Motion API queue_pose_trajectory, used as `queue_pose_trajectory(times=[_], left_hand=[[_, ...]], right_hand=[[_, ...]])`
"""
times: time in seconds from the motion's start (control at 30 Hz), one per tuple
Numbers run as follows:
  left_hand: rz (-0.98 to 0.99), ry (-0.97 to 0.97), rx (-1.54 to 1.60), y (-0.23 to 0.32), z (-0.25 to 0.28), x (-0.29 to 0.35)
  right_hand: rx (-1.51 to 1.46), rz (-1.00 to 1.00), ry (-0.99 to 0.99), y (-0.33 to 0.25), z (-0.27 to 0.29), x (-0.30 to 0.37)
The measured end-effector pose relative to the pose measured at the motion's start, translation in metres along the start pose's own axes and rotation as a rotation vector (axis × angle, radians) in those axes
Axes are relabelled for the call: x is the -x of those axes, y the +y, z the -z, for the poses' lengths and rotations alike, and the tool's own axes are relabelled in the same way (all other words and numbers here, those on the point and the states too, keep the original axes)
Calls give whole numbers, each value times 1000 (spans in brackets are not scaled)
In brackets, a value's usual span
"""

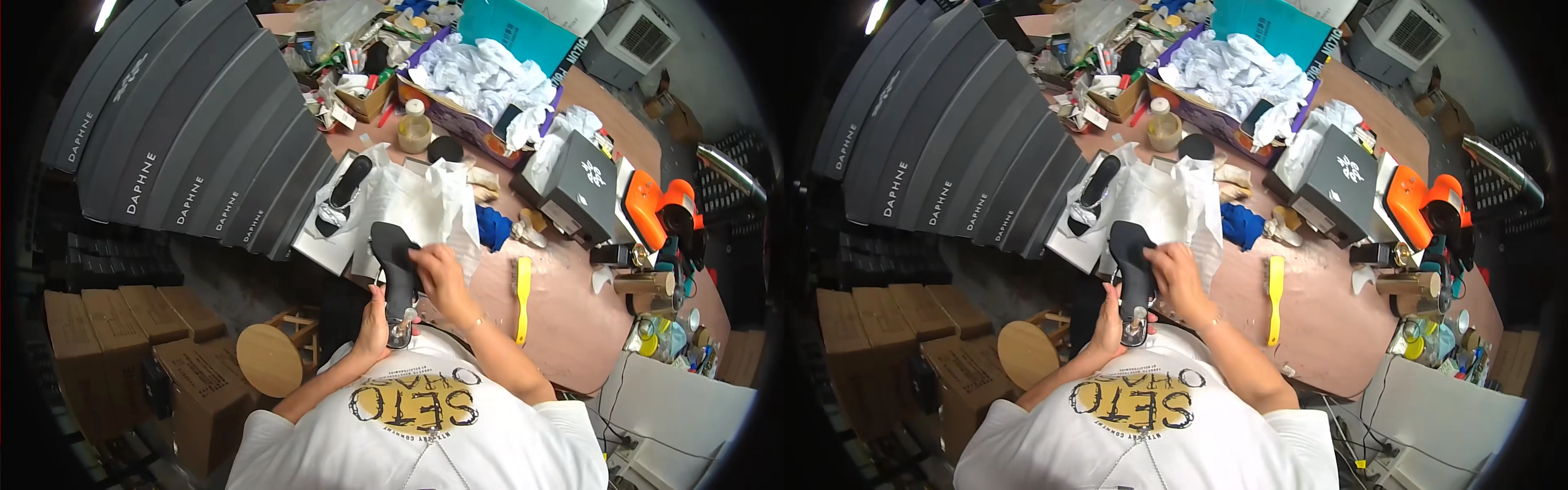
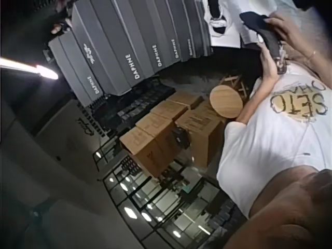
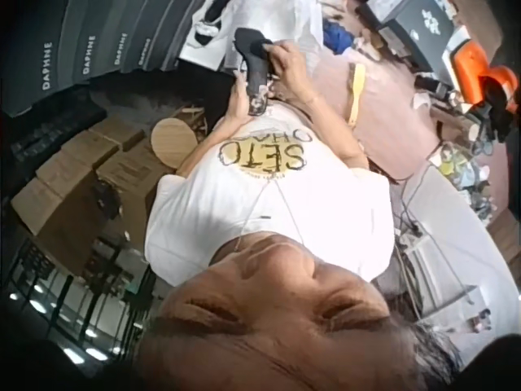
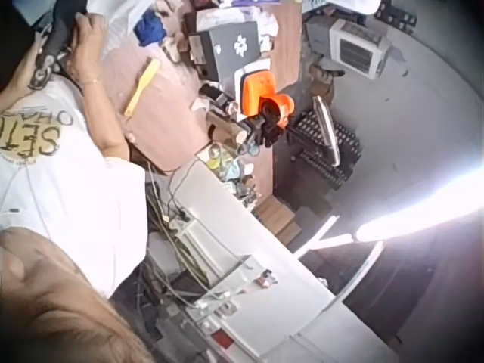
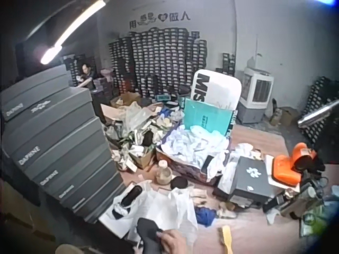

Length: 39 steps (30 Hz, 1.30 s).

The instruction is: Clean a pair of shoes using a brush and cloth, then pack them into a shoebox with protective material.

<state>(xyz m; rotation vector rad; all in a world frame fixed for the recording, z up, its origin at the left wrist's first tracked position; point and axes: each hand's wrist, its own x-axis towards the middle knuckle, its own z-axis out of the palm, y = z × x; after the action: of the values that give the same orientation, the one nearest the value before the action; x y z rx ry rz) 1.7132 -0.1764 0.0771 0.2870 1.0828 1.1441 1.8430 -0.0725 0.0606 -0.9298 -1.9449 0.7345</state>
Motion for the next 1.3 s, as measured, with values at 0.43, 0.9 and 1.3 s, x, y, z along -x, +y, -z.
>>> queue_pose_trajectory(times=[0.43, 0.9, 1.3], left_hand=[[111, 47, 179, -6, -5, -17], [130, -147, 802, 63, -13, -56], [-143, -119, 82, 28, -11, -12]], right_hand=[[-99, 146, -288, -22, 21, 21], [-204, -397, 175, 2, 96, 6], [-1461, -859, -112, -35, 20, 49]])
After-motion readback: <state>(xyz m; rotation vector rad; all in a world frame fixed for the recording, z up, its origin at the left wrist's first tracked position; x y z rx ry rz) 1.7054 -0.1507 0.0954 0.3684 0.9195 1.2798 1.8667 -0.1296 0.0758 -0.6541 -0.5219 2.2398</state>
